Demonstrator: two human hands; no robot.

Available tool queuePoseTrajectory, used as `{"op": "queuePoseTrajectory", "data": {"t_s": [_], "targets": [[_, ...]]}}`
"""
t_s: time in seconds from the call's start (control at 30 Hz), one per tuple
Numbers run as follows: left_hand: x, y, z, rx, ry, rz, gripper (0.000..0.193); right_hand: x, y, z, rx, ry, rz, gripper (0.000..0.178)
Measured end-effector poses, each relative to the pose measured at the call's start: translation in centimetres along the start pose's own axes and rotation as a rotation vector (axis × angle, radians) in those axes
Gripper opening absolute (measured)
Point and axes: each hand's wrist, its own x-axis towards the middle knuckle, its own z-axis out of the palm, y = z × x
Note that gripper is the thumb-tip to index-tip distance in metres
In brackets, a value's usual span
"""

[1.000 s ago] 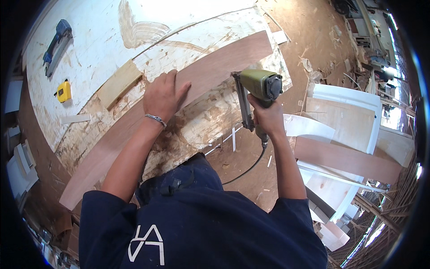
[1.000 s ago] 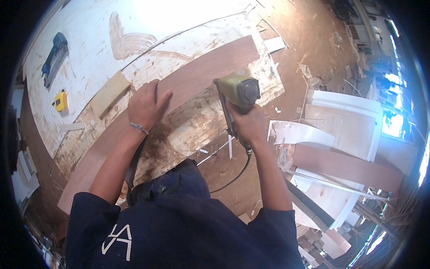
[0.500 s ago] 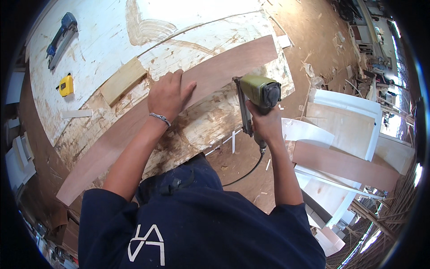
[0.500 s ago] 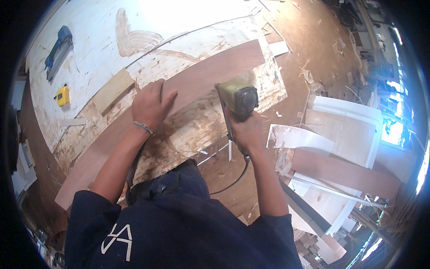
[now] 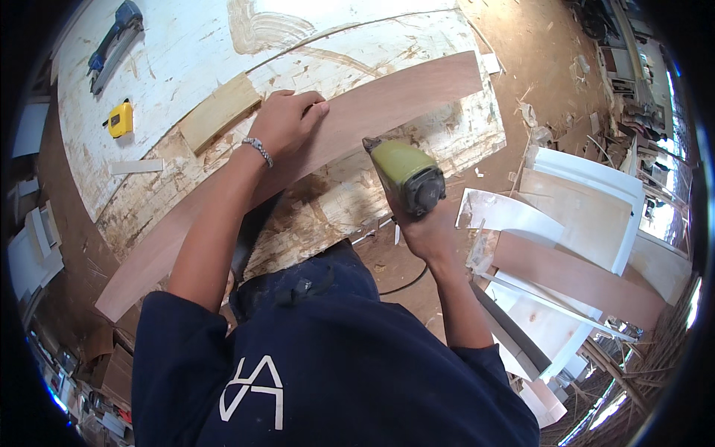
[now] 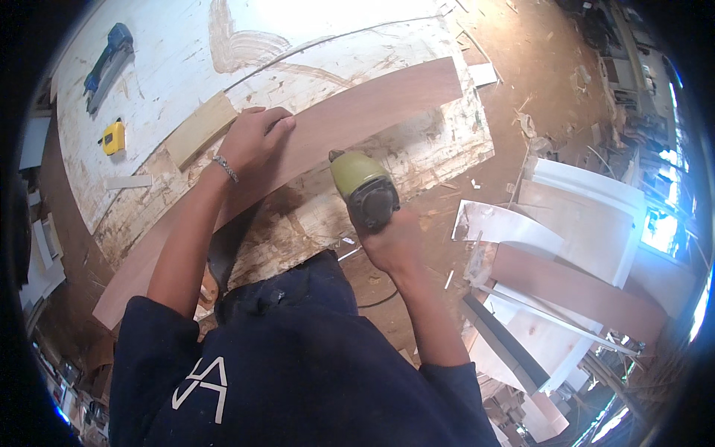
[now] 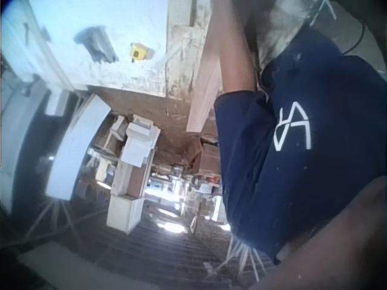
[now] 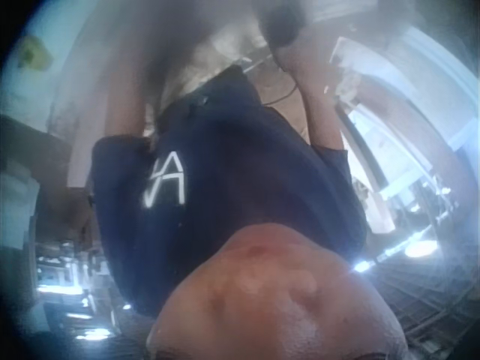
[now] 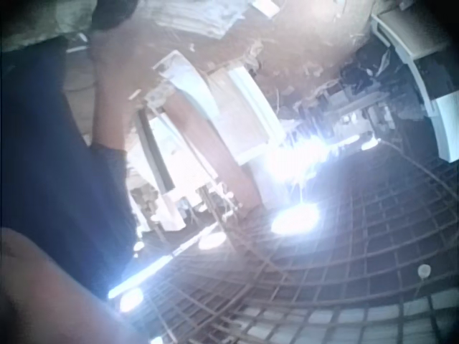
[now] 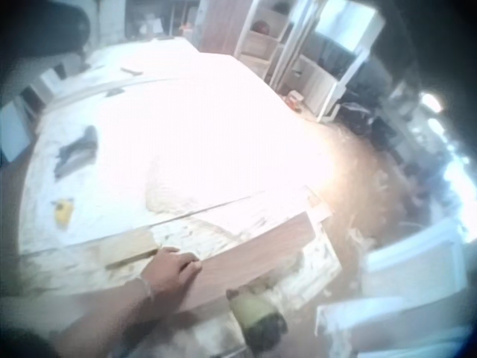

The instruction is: The person assembles wooden furniture parts in a workshop. They use a nail gun to attach a thin white strip to a long wooden plank, then join two planks together to form a frame.

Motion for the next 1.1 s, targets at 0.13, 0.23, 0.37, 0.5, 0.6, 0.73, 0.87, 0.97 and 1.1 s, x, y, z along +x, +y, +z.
{"op": "queuePoseTrajectory", "data": {"t_s": [0.13, 0.23, 0.37, 0.5, 0.6, 0.73, 0.87, 0.97, 1.1], "targets": [[0.0, -0.9, 0.1, -0.251, -0.052, -0.146, 0.039, -0.6, 0.0, 1.4, -0.103, -0.029, -0.002, 0.028], [0.2, -1.1, 0.1, -0.262, -0.086, -0.182, 0.040, -0.6, -0.6, 1.9, -0.141, -0.023, -0.014, 0.028], [0.2, -1.4, 0.4, -0.263, -0.048, -0.153, 0.040, -0.2, 0.3, 2.4, -0.144, -0.002, -0.003, 0.028], [0.1, -1.3, 0.3, -0.275, -0.057, -0.168, 0.039, 0.0, -0.6, 1.8, -0.124, 0.027, 0.097, 0.029], [0.2, -1.5, 0.3, -0.274, -0.057, -0.171, 0.039, 0.3, -0.6, 1.7, -0.091, 0.028, 0.077, 0.030], [0.3, -1.9, 0.6, -0.258, -0.047, -0.144, 0.039, 0.3, -0.9, 1.7, -0.042, 0.029, 0.104, 0.029], [0.2, -1.4, 0.3, -0.272, -0.064, -0.175, 0.039, 0.5, -0.7, 1.6, -0.036, 0.072, 0.054, 0.027], [0.2, -0.9, 0.1, -0.318, -0.085, -0.215, 0.040, 0.8, -1.7, 0.8, -0.036, 0.066, 0.054, 0.028], [-0.1, -0.7, 0.1, -0.314, -0.048, -0.188, 0.040, 0.6, -1.9, 0.6, 0.010, 0.064, 0.114, 0.031]]}}
